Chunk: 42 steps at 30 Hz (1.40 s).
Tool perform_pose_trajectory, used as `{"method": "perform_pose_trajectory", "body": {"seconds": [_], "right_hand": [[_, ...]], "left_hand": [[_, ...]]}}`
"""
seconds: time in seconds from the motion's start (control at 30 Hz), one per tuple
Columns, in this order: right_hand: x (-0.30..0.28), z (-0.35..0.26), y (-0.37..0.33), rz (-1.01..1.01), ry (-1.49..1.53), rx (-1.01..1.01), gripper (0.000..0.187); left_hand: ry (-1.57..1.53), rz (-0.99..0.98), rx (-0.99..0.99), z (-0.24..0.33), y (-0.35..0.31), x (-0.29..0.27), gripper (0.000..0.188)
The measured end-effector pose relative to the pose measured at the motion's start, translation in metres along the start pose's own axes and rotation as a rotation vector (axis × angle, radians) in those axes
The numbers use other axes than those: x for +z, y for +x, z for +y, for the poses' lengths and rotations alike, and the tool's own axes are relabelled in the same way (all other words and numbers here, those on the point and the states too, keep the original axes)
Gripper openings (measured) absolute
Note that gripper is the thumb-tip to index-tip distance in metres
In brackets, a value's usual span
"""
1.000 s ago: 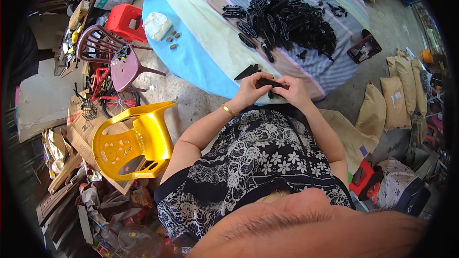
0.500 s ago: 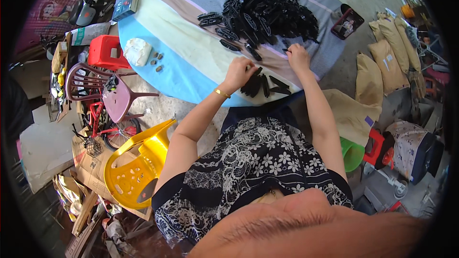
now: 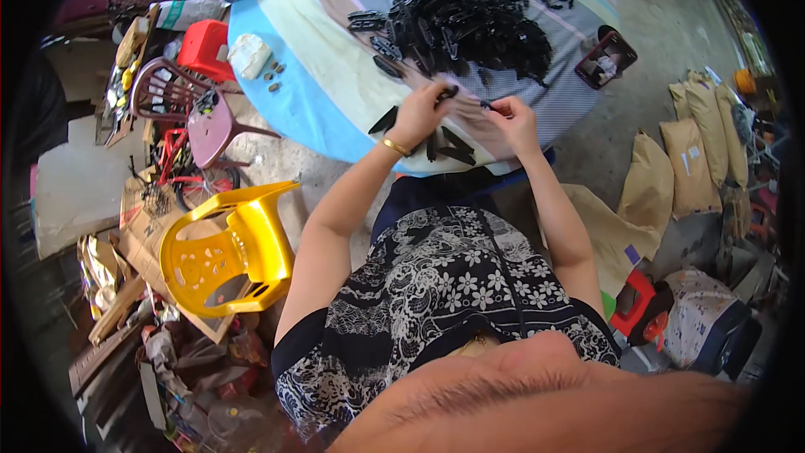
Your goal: The recorder is sorting and bundling small black garment accessories on a table.
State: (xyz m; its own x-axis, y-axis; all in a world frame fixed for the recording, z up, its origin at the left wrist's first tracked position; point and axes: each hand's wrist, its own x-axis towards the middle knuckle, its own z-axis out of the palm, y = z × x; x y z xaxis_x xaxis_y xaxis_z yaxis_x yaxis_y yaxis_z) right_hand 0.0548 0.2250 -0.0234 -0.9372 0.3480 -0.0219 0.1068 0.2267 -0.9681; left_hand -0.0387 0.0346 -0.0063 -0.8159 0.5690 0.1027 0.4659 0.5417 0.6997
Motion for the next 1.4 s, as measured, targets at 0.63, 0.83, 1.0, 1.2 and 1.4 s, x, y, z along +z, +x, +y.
{"method": "perform_pose_trajectory", "body": {"seconds": [0.63, 0.83, 1.0, 1.2, 1.4], "right_hand": [[0.060, -0.079, -0.047, 0.072, -0.278, -0.474, 0.012], [0.074, -0.081, -0.047, 0.090, -0.307, -0.498, 0.013], [0.078, -0.090, -0.045, 0.003, -0.565, -0.646, 0.017], [0.076, -0.044, -0.039, -0.225, 0.190, 0.175, 0.021], [0.065, -0.028, -0.035, -0.335, 0.172, 0.279, 0.024]], "left_hand": [[-1.285, -0.433, -0.474, -0.020, -0.052, -0.035, 0.030], [-1.238, -0.409, -0.407, -0.025, -0.050, -0.044, 0.033], [-1.280, -0.372, -0.468, -0.024, -0.051, -0.047, 0.036], [-1.138, -0.344, -0.389, -0.021, -0.051, -0.048, 0.033], [-0.864, -0.286, -0.255, -0.028, -0.052, -0.027, 0.032]]}}
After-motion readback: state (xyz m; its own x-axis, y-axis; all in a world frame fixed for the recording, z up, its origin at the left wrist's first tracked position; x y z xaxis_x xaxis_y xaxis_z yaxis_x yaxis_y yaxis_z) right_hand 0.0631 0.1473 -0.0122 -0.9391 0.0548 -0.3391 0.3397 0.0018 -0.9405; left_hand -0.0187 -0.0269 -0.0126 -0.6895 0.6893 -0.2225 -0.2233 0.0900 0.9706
